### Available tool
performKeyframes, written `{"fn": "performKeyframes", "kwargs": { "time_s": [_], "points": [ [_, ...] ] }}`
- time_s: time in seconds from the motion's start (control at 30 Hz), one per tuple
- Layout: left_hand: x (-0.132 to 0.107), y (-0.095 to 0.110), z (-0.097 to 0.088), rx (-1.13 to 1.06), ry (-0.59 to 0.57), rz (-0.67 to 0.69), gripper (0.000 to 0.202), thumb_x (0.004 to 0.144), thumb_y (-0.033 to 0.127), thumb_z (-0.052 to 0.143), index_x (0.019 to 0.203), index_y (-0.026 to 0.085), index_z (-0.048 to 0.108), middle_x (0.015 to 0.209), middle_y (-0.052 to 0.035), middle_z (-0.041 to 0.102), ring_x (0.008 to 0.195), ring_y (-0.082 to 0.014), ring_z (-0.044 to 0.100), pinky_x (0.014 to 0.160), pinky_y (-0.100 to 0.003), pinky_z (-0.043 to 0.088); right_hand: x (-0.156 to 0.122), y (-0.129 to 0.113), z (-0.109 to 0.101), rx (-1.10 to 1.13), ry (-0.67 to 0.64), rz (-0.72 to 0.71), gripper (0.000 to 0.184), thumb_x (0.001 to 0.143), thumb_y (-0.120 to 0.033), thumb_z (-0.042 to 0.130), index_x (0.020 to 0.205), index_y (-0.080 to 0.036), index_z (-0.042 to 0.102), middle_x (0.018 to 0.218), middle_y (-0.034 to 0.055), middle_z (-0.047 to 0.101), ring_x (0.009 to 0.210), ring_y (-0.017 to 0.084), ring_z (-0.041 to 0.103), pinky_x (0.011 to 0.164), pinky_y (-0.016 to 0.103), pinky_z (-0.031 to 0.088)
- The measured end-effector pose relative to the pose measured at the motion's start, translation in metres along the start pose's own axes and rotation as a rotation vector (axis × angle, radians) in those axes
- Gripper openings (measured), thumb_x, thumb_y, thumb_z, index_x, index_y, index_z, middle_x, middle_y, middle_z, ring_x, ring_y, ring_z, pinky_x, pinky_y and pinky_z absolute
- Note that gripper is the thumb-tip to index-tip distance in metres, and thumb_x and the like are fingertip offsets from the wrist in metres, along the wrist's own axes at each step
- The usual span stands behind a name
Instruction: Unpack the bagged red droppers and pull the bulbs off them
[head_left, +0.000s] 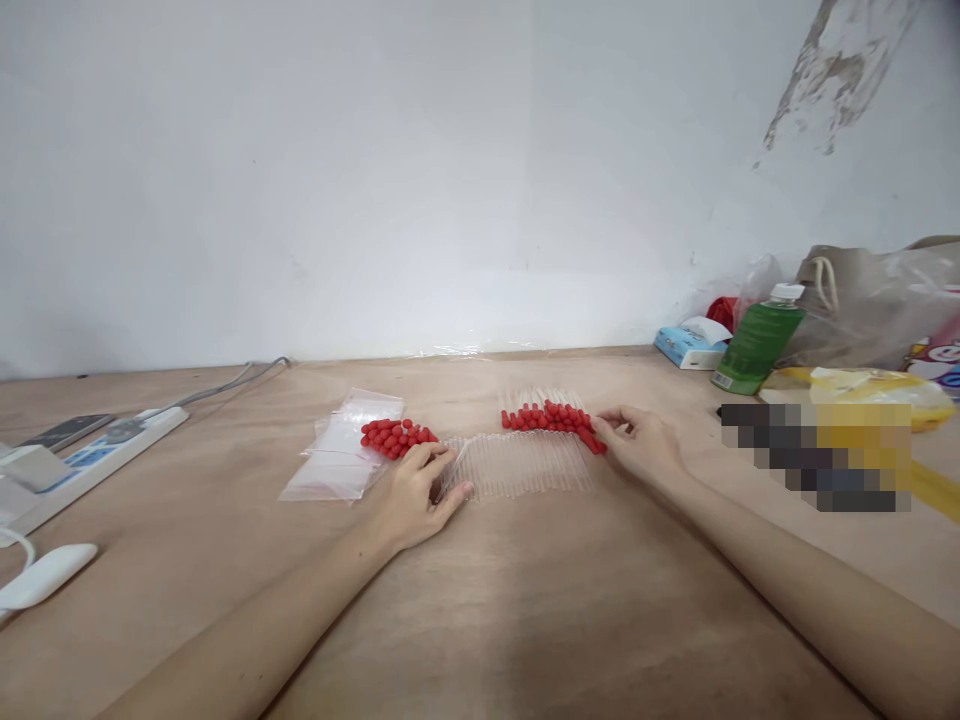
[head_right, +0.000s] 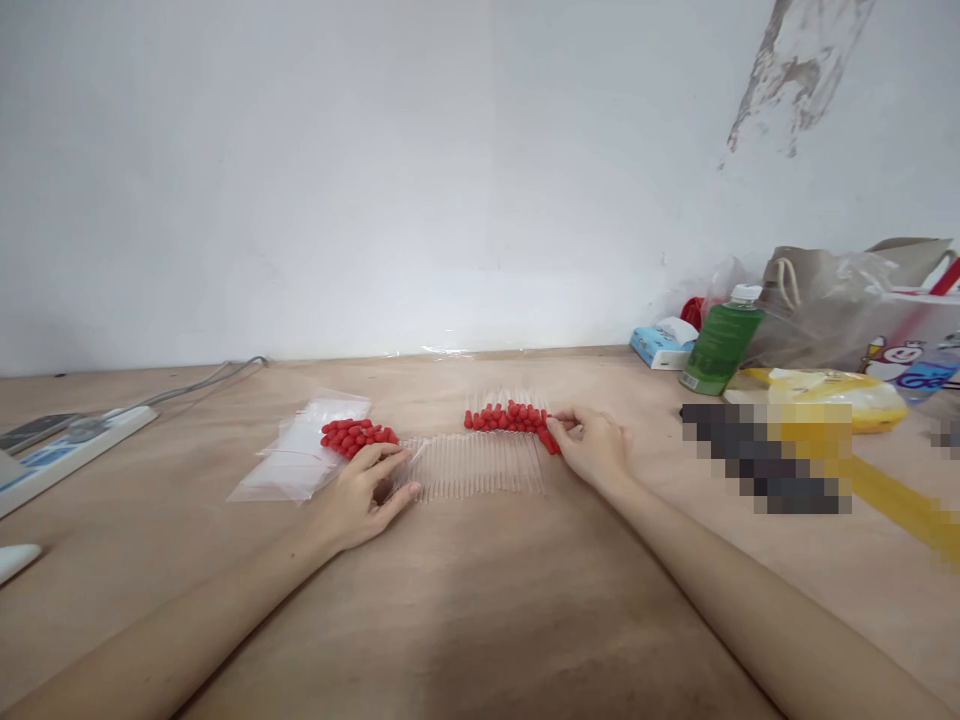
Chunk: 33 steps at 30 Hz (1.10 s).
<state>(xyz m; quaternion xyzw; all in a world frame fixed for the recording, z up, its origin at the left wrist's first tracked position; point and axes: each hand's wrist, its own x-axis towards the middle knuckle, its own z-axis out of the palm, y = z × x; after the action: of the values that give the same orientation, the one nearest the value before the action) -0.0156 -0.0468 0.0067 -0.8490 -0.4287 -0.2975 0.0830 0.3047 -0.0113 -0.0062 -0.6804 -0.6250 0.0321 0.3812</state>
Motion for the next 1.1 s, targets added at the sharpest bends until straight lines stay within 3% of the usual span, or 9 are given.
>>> {"fn": "performKeyframes", "kwargs": {
  "time_s": [0.2,0.37,0.57,0.77,0.9,1.0,1.1],
  "points": [
    [-0.005,-0.004,-0.004,-0.121,-0.074,0.074,0.038,0.074,0.024,0.054,0.111,0.019,0.055,0.107,-0.0083,0.052,0.094,-0.0201,0.053,0.081,-0.035,0.048,0.015,-0.016,0.001,-0.173,-0.029,-0.259,0.031,0.077,-0.042,0.049,0.1,-0.028,0.064,0.093,0.0051,0.064,0.091,0.023,0.052,0.071,0.035,0.029],
    [-0.003,-0.003,-0.005,-0.155,-0.15,0.106,0.028,0.077,0.026,0.049,0.102,0.02,0.061,0.088,-0.005,0.051,0.073,-0.0139,0.053,0.066,-0.028,0.048,0.022,-0.022,0.007,-0.267,-0.089,-0.26,0.025,0.077,-0.035,0.048,0.095,-0.032,0.066,0.089,0.0042,0.064,0.088,0.023,0.05,0.073,0.038,0.025],
    [0.0,0.0,-0.009,-0.123,-0.234,0.045,0.032,0.078,0.031,0.049,0.106,0.019,0.06,0.078,-0.0031,0.053,0.066,-0.013,0.052,0.061,-0.027,0.046,0.024,-0.019,0.013,-0.243,-0.106,-0.271,0.024,0.078,-0.031,0.047,0.091,-0.032,0.067,0.086,0.0027,0.065,0.088,0.021,0.05,0.077,0.039,0.022],
    [-0.003,-0.004,-0.004,-0.147,-0.221,0.002,0.031,0.078,0.031,0.05,0.105,0.019,0.06,0.081,-0.0027,0.053,0.064,-0.0117,0.052,0.061,-0.026,0.046,0.02,-0.016,0.016,-0.166,-0.002,-0.267,0.023,0.079,-0.032,0.047,0.087,-0.028,0.067,0.085,0.0032,0.066,0.087,0.021,0.051,0.079,0.04,0.022],
    [-0.005,-0.012,-0.002,-0.156,-0.223,0.002,0.033,0.079,0.035,0.051,0.108,0.02,0.058,0.089,-0.0032,0.053,0.066,-0.0116,0.052,0.064,-0.027,0.047,0.019,-0.017,0.015,-0.058,0.152,-0.236,0.022,0.079,-0.033,0.047,0.086,-0.025,0.066,0.084,0.0028,0.066,0.085,0.02,0.052,0.082,0.041,0.023],
    [-0.005,-0.017,-0.002,-0.186,-0.23,0.014,0.034,0.079,0.037,0.053,0.108,0.021,0.057,0.093,-0.0036,0.052,0.066,-0.011,0.052,0.065,-0.027,0.047,0.019,-0.021,0.009,0.067,0.289,-0.223,0.022,0.08,-0.033,0.046,0.087,-0.023,0.065,0.086,0.0031,0.065,0.082,0.019,0.053,0.083,0.04,0.028],
    [-0.004,-0.024,-0.002,-0.247,-0.239,0.037,0.036,0.078,0.04,0.056,0.109,0.021,0.056,0.095,-0.004,0.05,0.067,-0.0101,0.051,0.065,-0.026,0.047,0.015,-0.03,0.003,0.239,0.318,-0.227,0.023,0.083,-0.034,0.044,0.091,-0.021,0.061,0.089,0.0043,0.065,0.08,0.018,0.055,0.08,0.037,0.034]
  ]
}}
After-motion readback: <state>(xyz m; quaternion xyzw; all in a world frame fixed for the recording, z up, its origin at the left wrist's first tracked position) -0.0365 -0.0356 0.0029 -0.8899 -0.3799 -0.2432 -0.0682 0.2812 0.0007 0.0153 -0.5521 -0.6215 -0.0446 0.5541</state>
